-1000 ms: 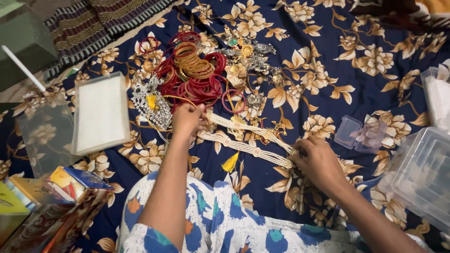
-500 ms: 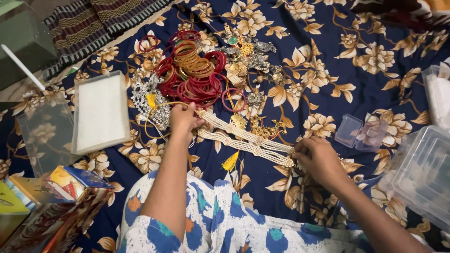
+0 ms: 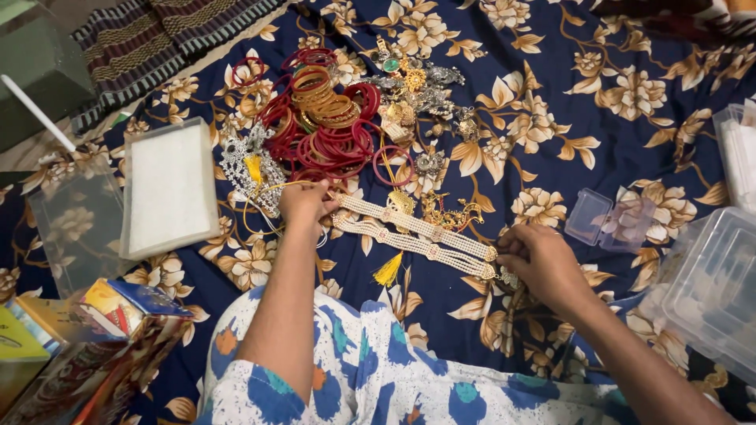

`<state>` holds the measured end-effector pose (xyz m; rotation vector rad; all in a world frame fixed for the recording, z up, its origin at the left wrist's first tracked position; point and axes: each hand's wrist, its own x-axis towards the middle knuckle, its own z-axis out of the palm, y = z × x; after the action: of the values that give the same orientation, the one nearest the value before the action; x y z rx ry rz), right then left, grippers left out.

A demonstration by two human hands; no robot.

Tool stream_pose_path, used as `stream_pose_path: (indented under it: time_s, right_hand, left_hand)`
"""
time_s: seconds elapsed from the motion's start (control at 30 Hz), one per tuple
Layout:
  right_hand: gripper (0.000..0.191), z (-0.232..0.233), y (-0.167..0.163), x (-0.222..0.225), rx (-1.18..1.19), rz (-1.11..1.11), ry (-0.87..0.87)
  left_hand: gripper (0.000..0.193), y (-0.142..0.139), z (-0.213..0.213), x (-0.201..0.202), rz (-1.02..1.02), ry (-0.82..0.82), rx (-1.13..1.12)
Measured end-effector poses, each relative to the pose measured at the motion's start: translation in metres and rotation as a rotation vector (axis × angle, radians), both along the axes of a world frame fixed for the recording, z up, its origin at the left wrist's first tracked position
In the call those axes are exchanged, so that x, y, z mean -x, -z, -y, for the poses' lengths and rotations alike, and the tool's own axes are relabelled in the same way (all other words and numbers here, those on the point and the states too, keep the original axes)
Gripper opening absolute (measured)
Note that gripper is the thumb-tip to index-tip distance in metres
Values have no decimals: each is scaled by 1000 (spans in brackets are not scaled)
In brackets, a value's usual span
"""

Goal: The person sits on a bed covered with costume jewelry, including bangles, necklaces, and ornate pieces. They untangle and fold a long pearl necklace, then place it and other gold jewelry pieces one at a time into an open plastic storage box, arranging them inside.

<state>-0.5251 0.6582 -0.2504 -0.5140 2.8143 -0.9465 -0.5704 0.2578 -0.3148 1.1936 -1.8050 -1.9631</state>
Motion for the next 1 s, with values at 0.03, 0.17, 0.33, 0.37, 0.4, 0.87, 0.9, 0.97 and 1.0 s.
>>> stream_pose_path:
  time_s: [0.03, 0.17, 0.33, 0.37, 0.4, 0.87, 0.9, 0.97, 1.0]
  right_hand:
    - [26, -1, 1, 1, 1, -2, -1]
    - [25, -8, 5, 6, 12, 62, 6]
    - [21, -45, -5, 32, 60, 267, 145]
    - [21, -54, -9, 37, 89, 298, 159]
    - [21, -61, -12, 41, 26, 265, 171]
    - [22, -91, -53, 46, -253, 95, 258]
    - [23, -91, -56, 44, -294, 57, 251]
    - [26, -91, -63, 37, -376, -18, 236]
    - [26, -93, -67, 35, -375, -73, 214]
  left_hand:
    - [14, -4, -1, -1, 3, -7, 9]
    - [21, -31, -9, -18, 75, 101, 279]
    - [36, -70, -26, -37, 284, 393, 527]
    - [34, -75, -31, -35, 213, 433, 556]
    - [32, -79, -35, -32, 140, 474, 585]
    - [21, -82, -59, -18, -43, 816, 903]
    - [20, -83, -60, -18, -42, 821, 917]
    - [21, -84, -61, -21, -42, 825, 936]
    - [22, -85, -62, -22, -46, 823, 943]
